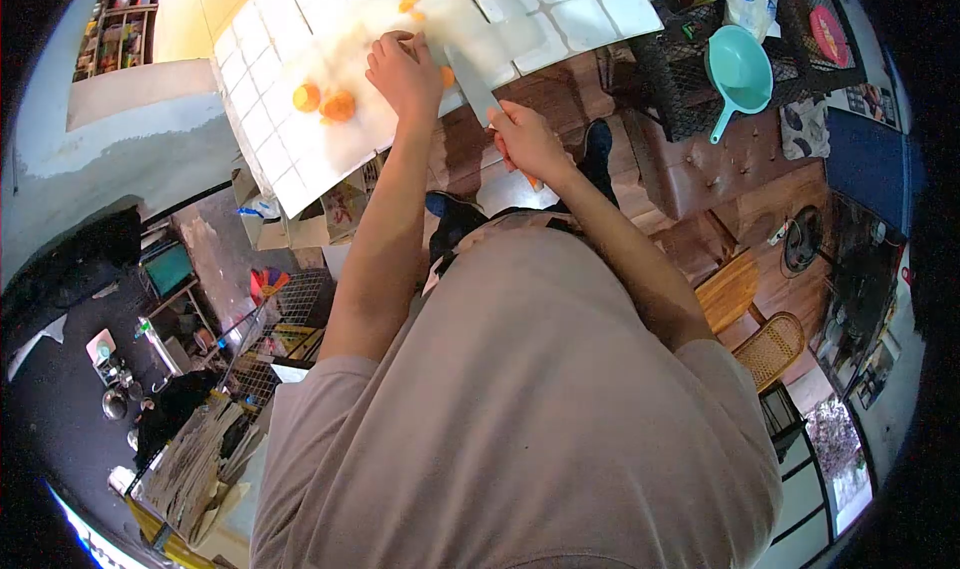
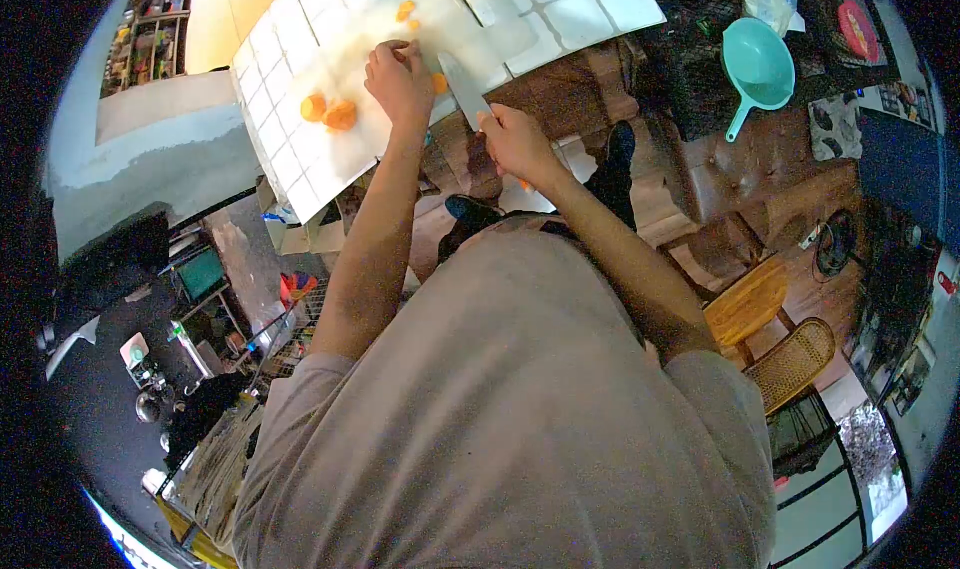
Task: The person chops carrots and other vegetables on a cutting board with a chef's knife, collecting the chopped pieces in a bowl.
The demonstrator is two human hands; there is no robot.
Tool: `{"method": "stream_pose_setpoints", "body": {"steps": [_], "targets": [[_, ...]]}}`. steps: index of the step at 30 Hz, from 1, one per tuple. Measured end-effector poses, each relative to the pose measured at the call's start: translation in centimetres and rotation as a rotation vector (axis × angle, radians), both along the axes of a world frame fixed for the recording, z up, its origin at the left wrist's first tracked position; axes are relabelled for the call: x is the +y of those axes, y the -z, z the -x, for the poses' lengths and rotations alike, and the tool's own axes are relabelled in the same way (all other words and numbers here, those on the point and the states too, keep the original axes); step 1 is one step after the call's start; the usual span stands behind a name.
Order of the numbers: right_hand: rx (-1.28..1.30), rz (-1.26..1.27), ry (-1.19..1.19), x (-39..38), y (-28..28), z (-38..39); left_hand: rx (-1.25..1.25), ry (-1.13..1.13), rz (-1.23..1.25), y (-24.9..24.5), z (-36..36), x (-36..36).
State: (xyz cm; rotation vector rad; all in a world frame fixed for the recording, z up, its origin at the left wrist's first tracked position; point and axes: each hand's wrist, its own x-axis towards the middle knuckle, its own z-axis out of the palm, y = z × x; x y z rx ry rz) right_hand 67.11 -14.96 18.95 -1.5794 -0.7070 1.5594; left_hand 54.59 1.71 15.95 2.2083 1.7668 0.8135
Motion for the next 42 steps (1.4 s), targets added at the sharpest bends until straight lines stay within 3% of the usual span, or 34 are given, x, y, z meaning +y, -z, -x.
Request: {"method": "stream_pose_setpoints", "body": {"steps": [3,5,11,25,42], "targets": [[0.016,-0.013,-0.002,0.0,0.0,-0.1,-0.083,-0.022,0.036,0.3,-0.1,0.3],[0.016,-0.010,-0.007,0.0,0.5,0.0,0.041,-0.013,-0.057,0.4,-0.6,-0.1],[-0.016,0.003,-0.025,0.0,0.2,-0.2,0.096,0.052,-0.096,0.3,-0.7,-0.1],[-0.030,0.033,-0.019,0.1,-0.6,0.3,0.091,0.088,-0.128,0.7,-0.5,0.1],[-0.287,-0.077,-0.058,0.3,1.2,1.4,0.056,0.075,-0.094,0.5,-0.6,-0.2]]}}
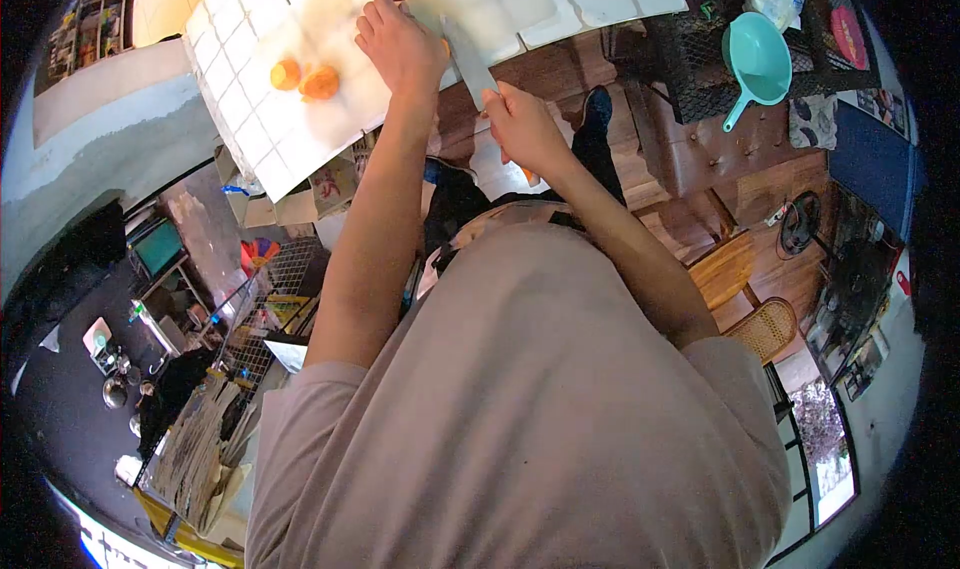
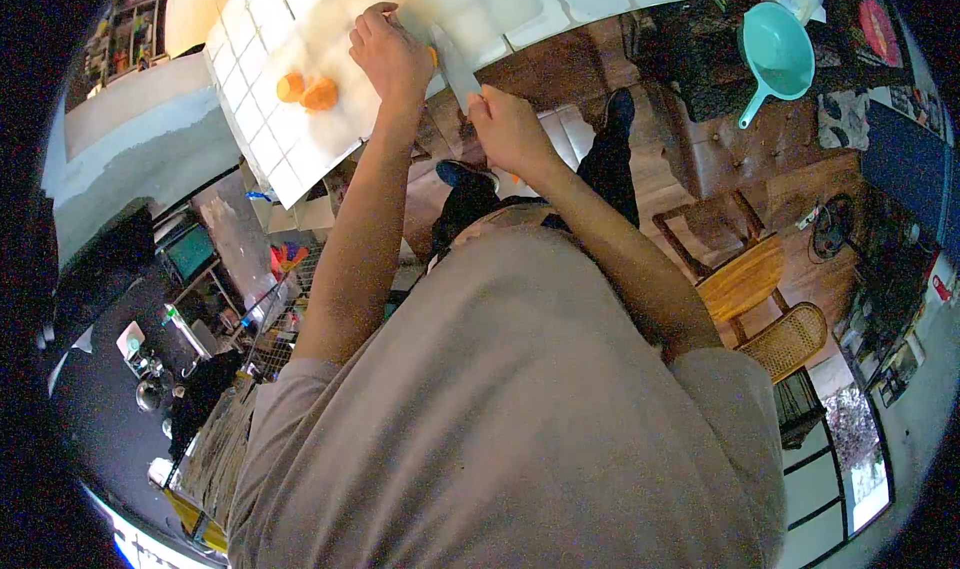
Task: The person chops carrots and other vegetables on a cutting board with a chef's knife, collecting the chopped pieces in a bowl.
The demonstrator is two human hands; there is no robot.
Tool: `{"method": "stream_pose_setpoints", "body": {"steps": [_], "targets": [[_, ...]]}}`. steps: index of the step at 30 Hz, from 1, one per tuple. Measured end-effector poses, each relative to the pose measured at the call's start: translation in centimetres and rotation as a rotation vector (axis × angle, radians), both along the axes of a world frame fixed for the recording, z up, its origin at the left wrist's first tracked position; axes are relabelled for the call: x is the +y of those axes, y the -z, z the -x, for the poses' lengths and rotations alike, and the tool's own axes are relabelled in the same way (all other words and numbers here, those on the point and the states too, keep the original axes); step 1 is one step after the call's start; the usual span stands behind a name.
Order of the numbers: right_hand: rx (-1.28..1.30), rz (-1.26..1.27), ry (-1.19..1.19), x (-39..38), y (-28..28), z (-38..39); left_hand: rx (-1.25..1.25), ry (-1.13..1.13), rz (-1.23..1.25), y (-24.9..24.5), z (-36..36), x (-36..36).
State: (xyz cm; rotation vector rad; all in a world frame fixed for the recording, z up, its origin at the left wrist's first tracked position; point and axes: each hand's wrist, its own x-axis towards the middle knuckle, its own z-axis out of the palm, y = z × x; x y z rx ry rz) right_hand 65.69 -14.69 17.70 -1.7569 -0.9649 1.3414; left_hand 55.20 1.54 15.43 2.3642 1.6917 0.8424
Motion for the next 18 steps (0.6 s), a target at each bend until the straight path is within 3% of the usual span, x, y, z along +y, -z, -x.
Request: {"method": "stream_pose_setpoints", "body": {"steps": [3,13,18], "targets": [[0.139,0.133,0.041,-0.2,-1.9,-0.6,0.032,-0.010,0.019,-0.1,0.1,-0.1],[0.140,0.149,0.045,-0.3,-1.2,-0.5,0.032,-0.009,0.018,-0.1,0.1,0.1],[0.021,0.003,0.019,-0.3,0.0,-0.3,0.029,-0.018,0.025,-0.2,0.0,-0.1]]}}
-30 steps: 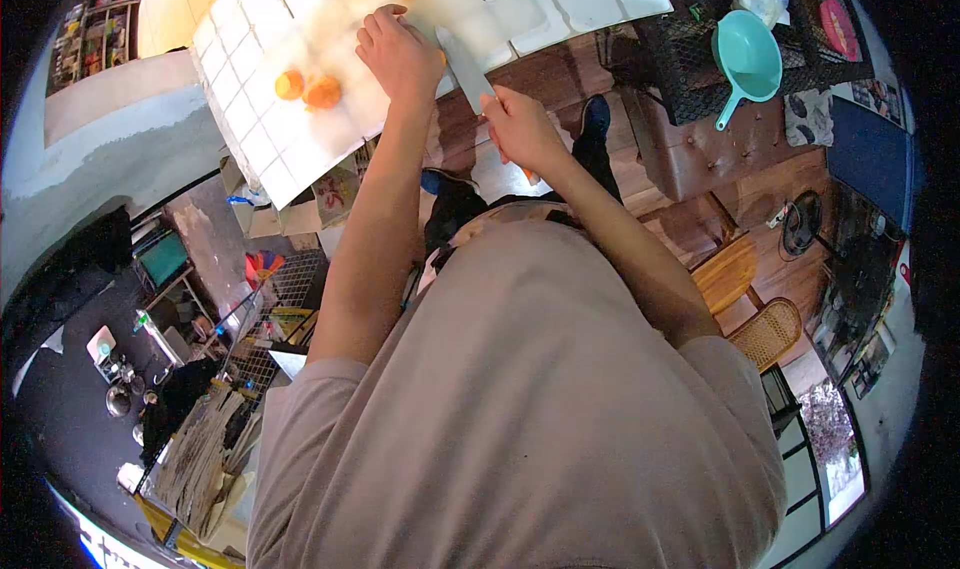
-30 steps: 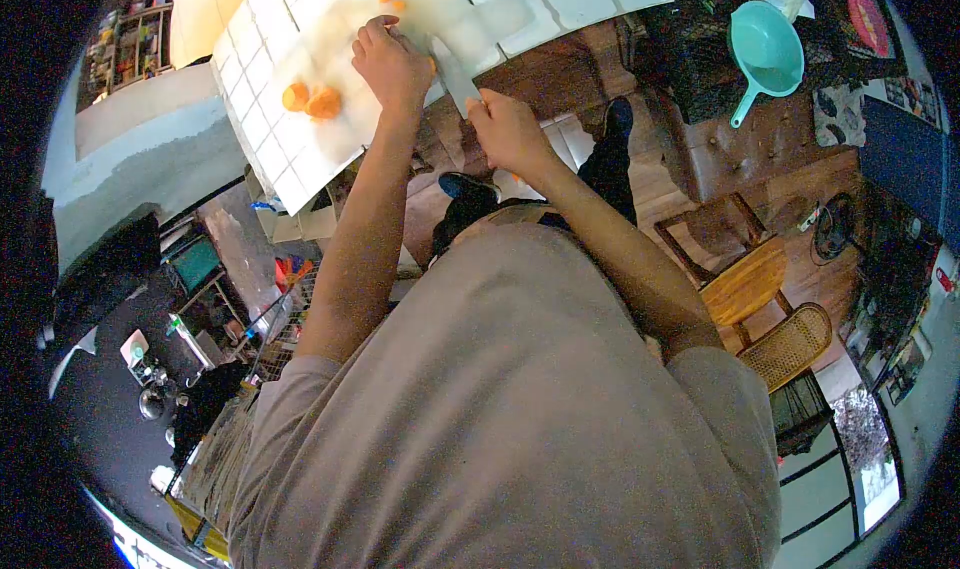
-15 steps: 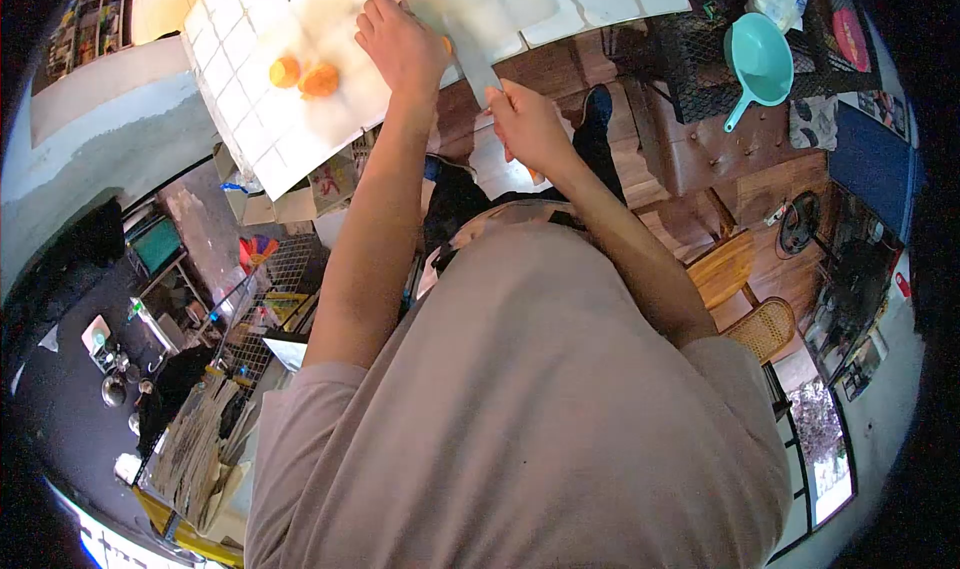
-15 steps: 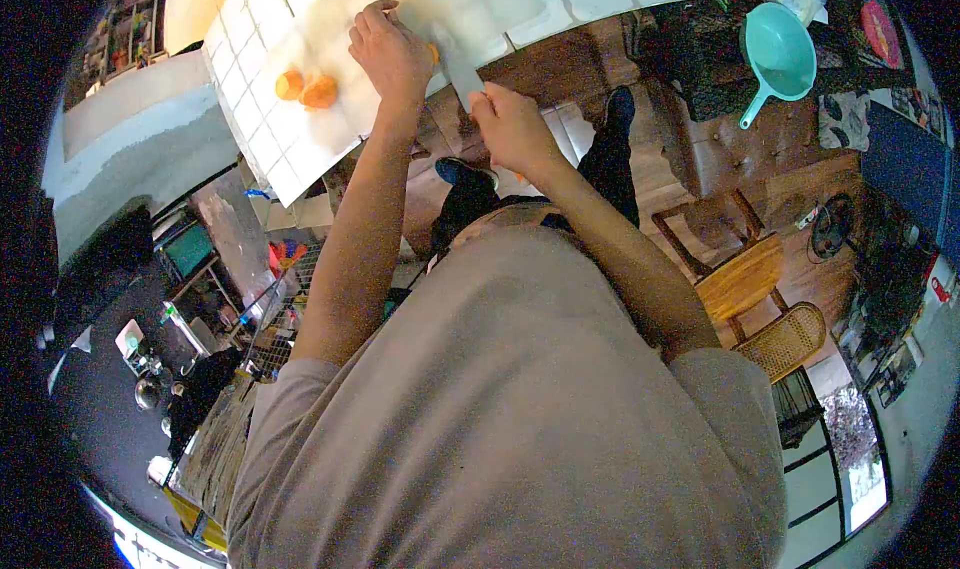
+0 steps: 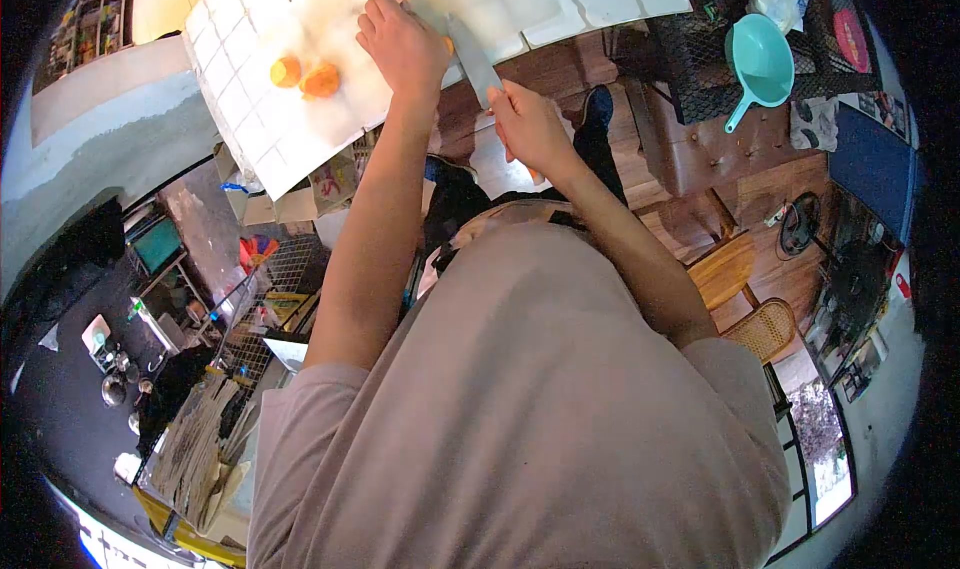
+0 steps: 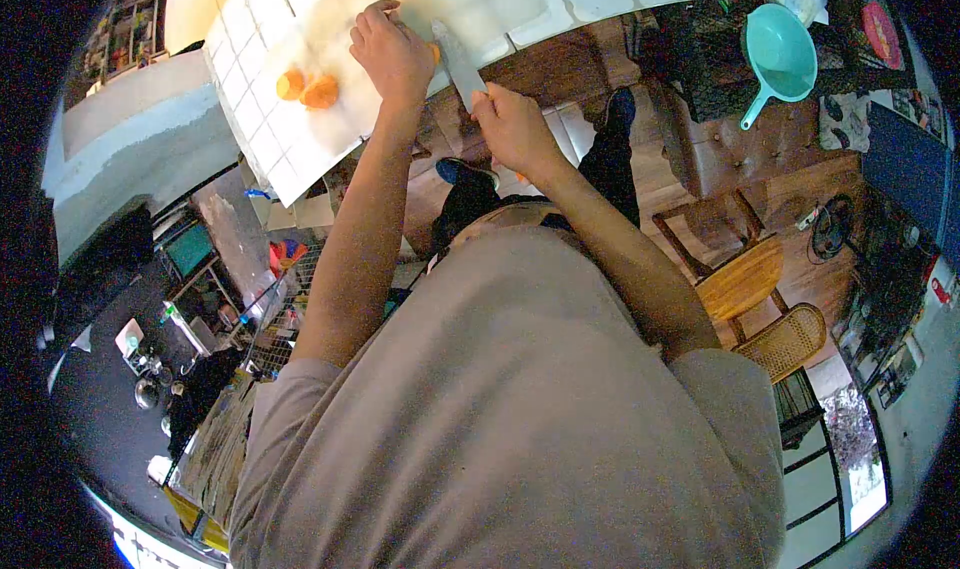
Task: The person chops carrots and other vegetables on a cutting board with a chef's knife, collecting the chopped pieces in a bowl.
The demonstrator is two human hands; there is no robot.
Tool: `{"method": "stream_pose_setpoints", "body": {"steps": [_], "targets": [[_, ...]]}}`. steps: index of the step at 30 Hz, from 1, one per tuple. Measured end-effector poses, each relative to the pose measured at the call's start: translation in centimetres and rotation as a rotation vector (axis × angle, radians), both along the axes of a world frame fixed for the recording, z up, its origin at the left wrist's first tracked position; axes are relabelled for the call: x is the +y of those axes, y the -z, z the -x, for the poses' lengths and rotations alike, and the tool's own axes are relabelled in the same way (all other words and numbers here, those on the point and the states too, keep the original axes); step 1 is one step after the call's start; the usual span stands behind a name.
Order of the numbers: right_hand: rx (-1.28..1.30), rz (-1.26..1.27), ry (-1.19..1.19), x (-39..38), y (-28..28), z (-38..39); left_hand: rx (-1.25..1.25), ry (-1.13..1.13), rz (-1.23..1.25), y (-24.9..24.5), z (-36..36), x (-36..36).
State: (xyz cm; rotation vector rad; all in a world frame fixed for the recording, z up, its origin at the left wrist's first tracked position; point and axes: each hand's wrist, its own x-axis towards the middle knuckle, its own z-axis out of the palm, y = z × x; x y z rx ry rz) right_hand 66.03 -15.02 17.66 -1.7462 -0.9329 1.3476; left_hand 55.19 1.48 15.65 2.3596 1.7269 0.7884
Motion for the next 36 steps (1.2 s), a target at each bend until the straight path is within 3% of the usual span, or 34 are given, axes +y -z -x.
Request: {"method": "stream_pose_setpoints", "body": {"steps": [4,10,12,16,18,28,36], "targets": [[0.046,0.093,-0.007,0.2,-1.2,-0.2,-0.001,0.001,-0.005,0.1,0.0,0.1],[-0.016,-0.014,-0.010,0.5,-0.5,0.3,0.000,0.007,0.010,-0.4,-0.1,-0.2],[0.107,0.147,-0.001,0.5,-2.0,0.1,-0.009,0.017,0.006,-0.1,-0.1,-0.1],[0.105,0.201,-0.028,0.8,-1.9,0.0,0.003,0.023,-0.015,-0.2,-0.3,-0.1],[-0.120,-0.008,-0.037,1.3,-0.8,0.3,-0.001,0.019,-0.012,-0.1,-0.2,-0.3],[-0.092,0.037,-0.039,0.3,-0.3,0.7,0.020,0.017,0.003,0.3,0.0,0.1],[-0.148,-0.160,-0.027,2.3,1.1,1.4,-0.022,0.014,0.027,-0.2,-0.2,0.0]]}}
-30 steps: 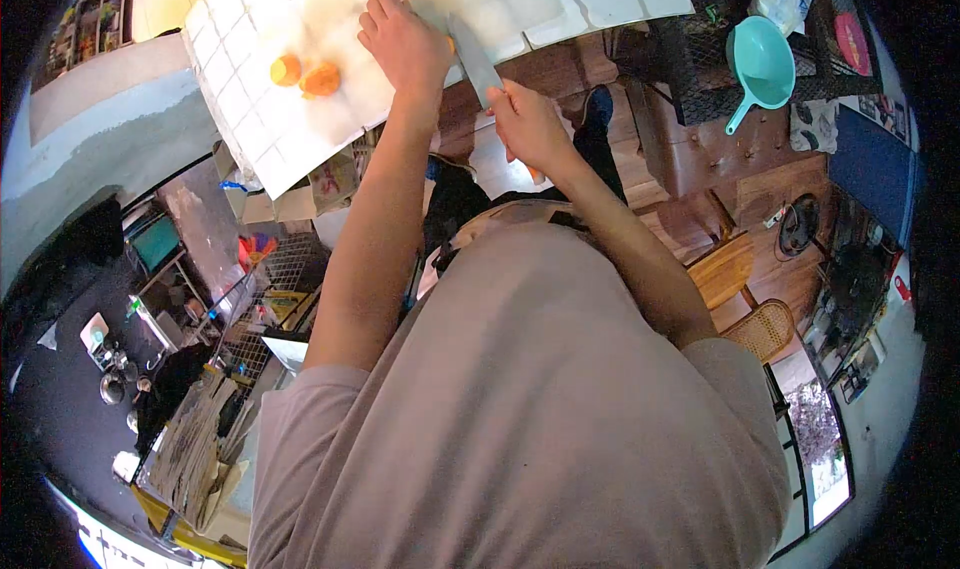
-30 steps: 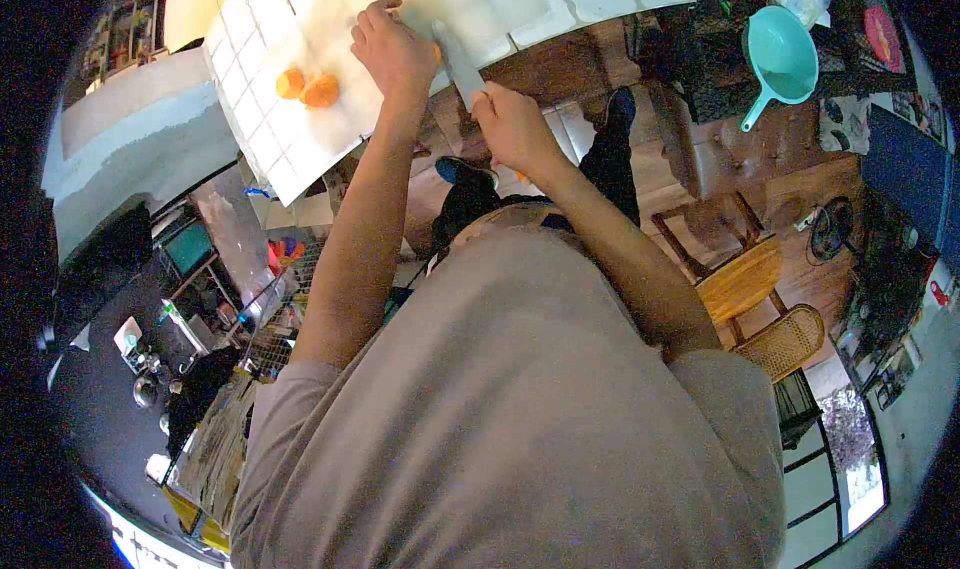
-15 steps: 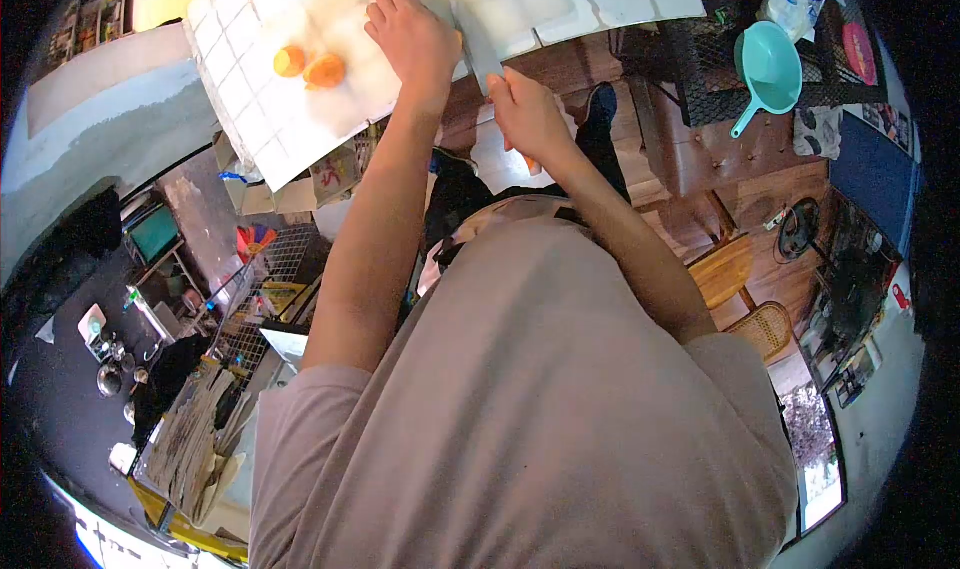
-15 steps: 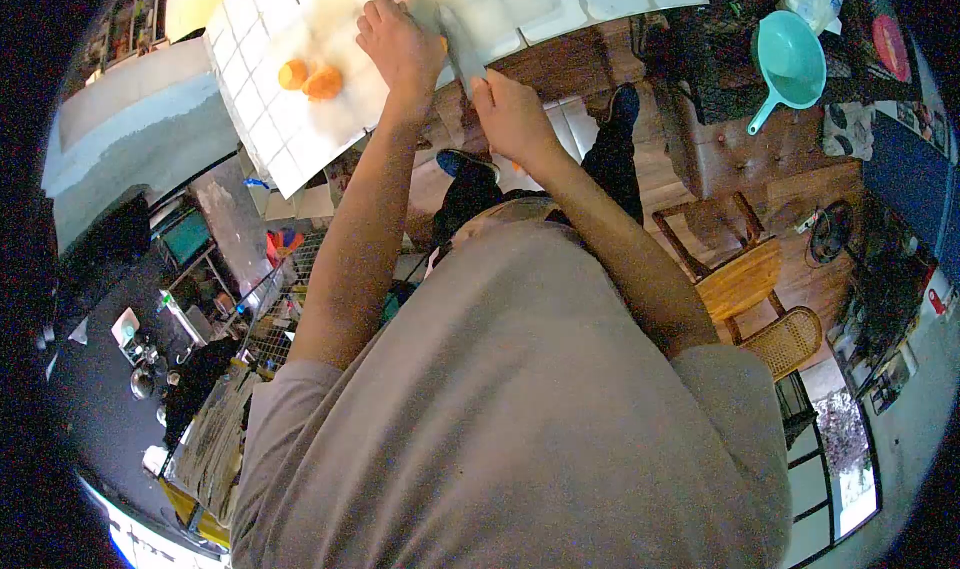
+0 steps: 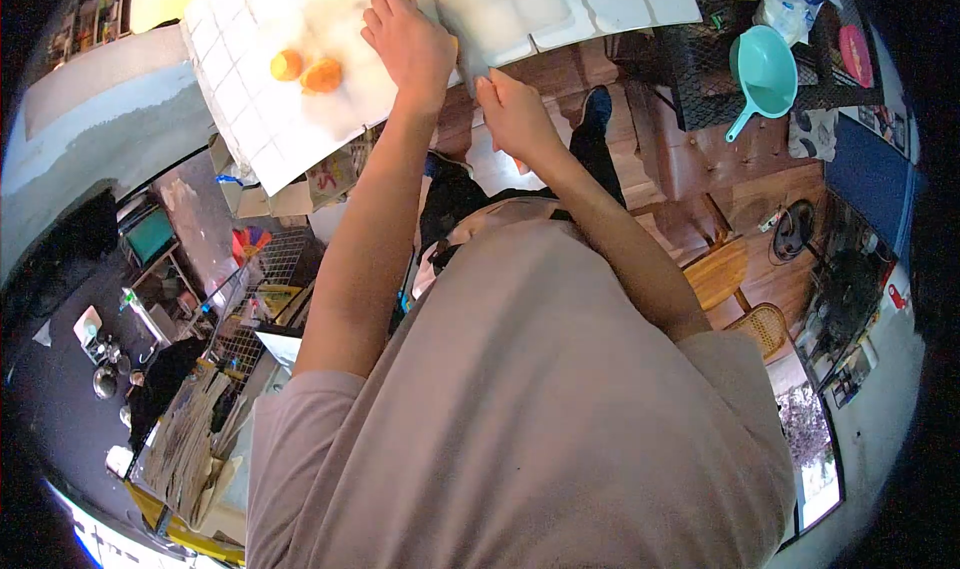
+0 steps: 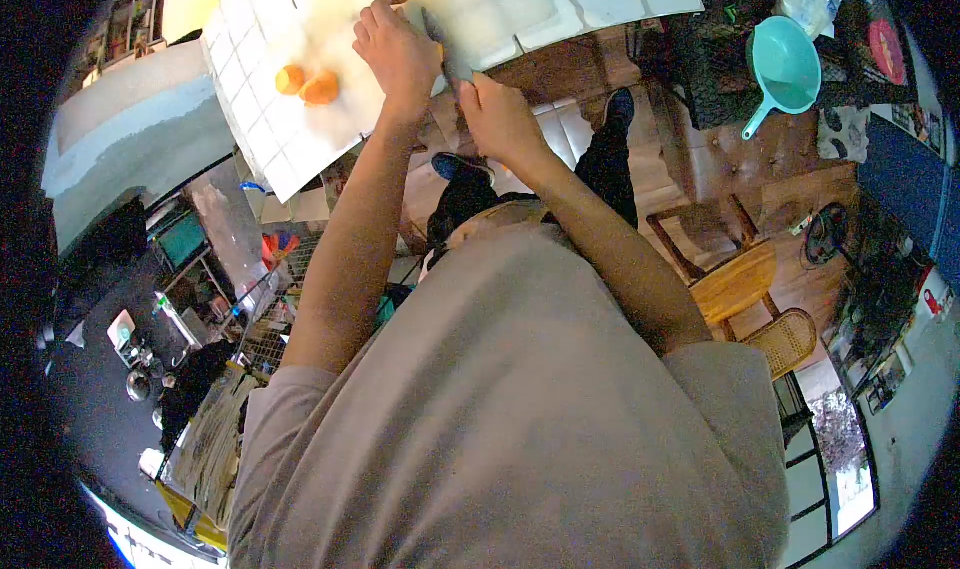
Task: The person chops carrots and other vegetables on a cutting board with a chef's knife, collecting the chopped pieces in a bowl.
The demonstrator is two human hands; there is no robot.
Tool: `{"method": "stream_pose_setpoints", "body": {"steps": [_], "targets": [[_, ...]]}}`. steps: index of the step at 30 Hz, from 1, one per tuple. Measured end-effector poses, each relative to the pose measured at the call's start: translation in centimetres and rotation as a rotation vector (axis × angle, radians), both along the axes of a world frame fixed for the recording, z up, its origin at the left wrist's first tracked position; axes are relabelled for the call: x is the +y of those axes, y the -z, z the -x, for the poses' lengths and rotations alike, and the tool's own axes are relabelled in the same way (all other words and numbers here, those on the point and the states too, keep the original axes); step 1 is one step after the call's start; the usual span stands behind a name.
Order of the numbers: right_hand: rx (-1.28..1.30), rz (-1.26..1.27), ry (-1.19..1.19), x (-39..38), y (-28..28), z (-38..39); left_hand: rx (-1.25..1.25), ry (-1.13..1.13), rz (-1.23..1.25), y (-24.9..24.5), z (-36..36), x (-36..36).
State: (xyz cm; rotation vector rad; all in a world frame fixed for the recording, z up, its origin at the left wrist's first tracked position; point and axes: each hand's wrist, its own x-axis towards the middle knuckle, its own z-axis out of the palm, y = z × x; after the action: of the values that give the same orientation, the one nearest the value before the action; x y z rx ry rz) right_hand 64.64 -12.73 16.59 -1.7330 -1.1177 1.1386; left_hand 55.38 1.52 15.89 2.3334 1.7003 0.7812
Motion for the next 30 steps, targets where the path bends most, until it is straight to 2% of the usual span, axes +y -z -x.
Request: {"method": "stream_pose_setpoints", "body": {"steps": [12,15,17,18,20,22,24,26,28,30], "targets": [[0.026,0.119,-0.018,0.0,-0.5,0.4,-0.004,-0.019,-0.014,0.0,0.1,-0.2],[0.005,0.087,-0.065,1.0,-0.9,0.0,-0.124,-0.025,-0.093,0.2,0.4,0.7],[-0.022,0.082,-0.070,1.5,-2.1,-0.4,-0.443,-0.090,0.100,0.1,0.9,1.3],[-0.032,0.106,-0.080,1.6,-2.8,-0.6,-0.462,-0.085,0.082,-0.5,1.2,1.3],[0.015,0.164,-0.070,2.8,-4.2,-1.6,-0.746,-0.117,0.205,-1.6,2.3,1.6],[0.070,0.224,-0.070,4.5,-4.5,-2.7,-0.684,-0.135,0.229,-2.5,3.6,1.9],[-0.165,0.036,-0.136,5.9,-4.2,-4.0,-0.488,-0.018,0.286,-3.3,4.7,1.7],[-0.187,0.024,-0.178,6.3,-4.8,-5.2,-0.526,0.044,0.211,-3.7,5.2,1.6],[-0.267,-0.169,-0.223,6.4,-5.7,-5.6,-0.833,0.145,0.568,-5.6,5.0,0.7],[-0.273,-0.139,-0.219,6.2,-6.6,-5.3,-1.446,0.289,1.014,-6.2,4.6,0.6]]}}
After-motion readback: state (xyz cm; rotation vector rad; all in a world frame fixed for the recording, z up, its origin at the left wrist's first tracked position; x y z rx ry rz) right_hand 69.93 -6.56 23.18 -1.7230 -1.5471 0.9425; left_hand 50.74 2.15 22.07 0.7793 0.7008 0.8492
